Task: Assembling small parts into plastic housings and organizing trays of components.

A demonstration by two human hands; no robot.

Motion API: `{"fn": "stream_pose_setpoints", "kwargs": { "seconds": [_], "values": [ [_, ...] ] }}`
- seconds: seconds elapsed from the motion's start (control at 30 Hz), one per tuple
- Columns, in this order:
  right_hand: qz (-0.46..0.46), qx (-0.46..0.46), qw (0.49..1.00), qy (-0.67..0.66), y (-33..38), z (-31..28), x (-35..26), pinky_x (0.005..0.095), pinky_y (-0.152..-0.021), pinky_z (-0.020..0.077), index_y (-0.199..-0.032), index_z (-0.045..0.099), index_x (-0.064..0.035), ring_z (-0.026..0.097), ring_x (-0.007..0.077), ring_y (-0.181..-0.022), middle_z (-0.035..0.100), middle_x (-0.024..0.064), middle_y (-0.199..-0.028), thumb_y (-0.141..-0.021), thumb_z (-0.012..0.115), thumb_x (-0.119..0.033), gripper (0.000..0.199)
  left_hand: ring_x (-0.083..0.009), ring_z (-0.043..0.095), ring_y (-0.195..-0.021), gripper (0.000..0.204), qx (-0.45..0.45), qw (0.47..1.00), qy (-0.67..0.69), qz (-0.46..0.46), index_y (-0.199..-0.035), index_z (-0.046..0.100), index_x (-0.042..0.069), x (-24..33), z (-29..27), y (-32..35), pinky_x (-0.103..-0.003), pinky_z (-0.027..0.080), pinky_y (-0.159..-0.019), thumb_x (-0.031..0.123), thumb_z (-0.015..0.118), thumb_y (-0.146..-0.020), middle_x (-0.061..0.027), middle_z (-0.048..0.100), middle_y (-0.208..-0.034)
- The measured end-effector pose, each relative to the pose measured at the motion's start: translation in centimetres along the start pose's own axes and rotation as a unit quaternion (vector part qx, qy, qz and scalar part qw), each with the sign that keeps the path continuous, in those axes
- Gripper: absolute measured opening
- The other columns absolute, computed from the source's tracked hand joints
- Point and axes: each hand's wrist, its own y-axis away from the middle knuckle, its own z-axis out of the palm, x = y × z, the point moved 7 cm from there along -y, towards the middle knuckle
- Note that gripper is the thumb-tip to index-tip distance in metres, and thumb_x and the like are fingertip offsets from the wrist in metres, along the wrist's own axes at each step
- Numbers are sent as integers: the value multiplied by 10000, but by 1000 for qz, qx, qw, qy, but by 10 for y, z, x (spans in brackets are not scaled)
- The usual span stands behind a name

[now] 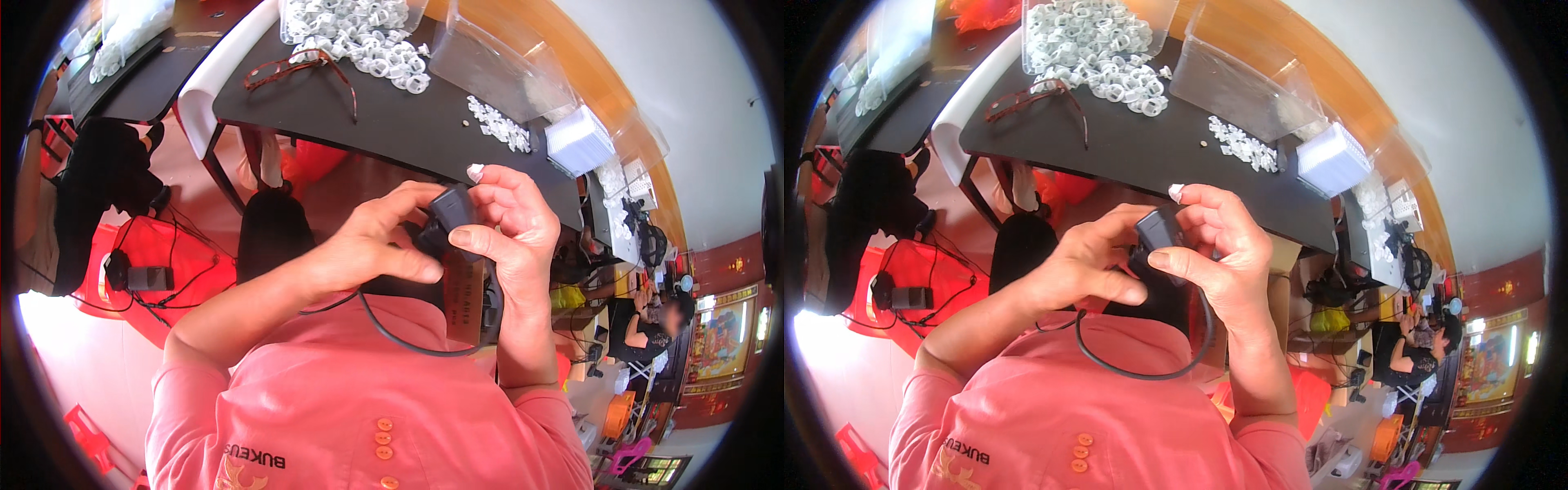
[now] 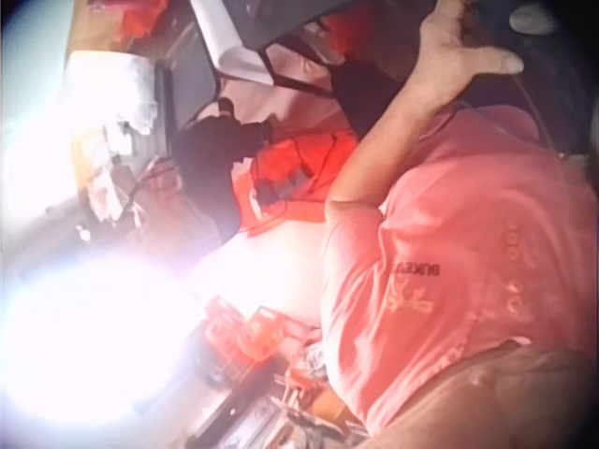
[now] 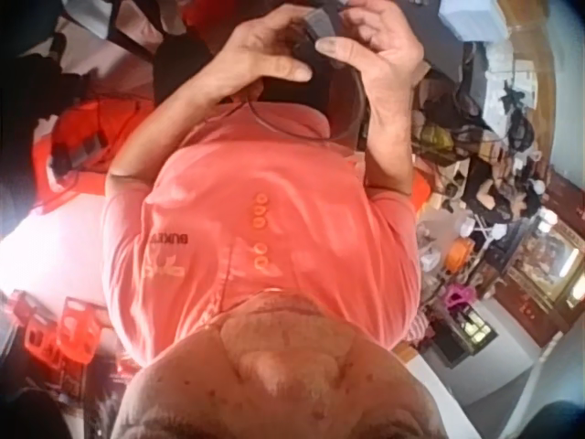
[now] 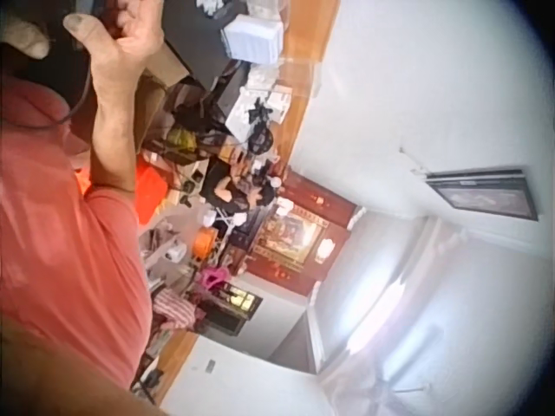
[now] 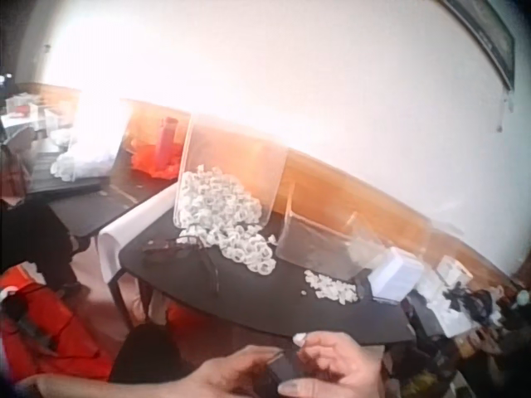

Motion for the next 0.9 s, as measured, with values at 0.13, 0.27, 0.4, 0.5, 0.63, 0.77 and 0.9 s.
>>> {"fn": "stream_pose_setpoints", "kwargs": {
  "seconds": [0.13,0.27,0.4,0.5,0.63,0.77,0.9],
  "values": [
    [-48,-27,998,5,-5,9,-3,244,-731,511,-1280,540,17,652,139,-857,678,113,-1030,-736,834,23,618,-138,607,-954,516,88,989,114,12,-1161,656,11,-25,-17,-2,-278,509,-748,63,881,-699,-28,642,-1056],
    [-19,-36,994,106,7,6,-6,266,-804,508,-1342,485,22,635,163,-979,640,128,-1127,-755,826,15,679,-111,588,-920,499,138,985,75,74,-1109,697,28,-18,-24,3,-271,502,-744,85,907,-660,-5,640,-1039],
    [52,-74,996,-12,13,12,12,305,-856,532,-1345,481,33,630,180,-1006,633,123,-1132,-781,773,76,637,-110,583,-928,493,136,983,54,111,-1099,711,39,-18,-29,0,-263,495,-760,93,911,-651,1,640,-1045],
    [33,-68,996,-37,13,12,14,314,-865,537,-1333,490,37,633,183,-1004,639,126,-1116,-781,744,112,613,-113,583,-959,506,130,981,48,134,-1104,713,41,-13,-31,-2,-265,492,-777,99,916,-645,-4,635,-1073],
    [19,-67,995,-69,10,6,16,305,-851,538,-1327,506,23,633,177,-976,639,125,-1093,-766,731,117,611,-126,576,-1003,614,125,983,52,124,-1215,656,45,-11,-27,-2,-278,505,-822,80,911,-657,-24,622,-1136],
    [12,-36,994,-105,10,0,15,294,-820,540,-1327,519,3,641,182,-932,648,134,-1063,-766,731,85,605,-142,576,-1028,634,147,978,107,107,-1252,603,40,-14,-24,-1,-300,517,-884,23,891,-688,-47,618,-1149],
    [30,29,995,-95,14,-4,8,289,-778,535,-1316,528,-1,657,193,-873,661,149,-1036,-777,729,56,578,-146,585,-1026,561,158,977,97,103,-1188,617,33,-15,-19,1,-304,521,-894,-6,882,-695,-58,622,-1147]
  ]
}}
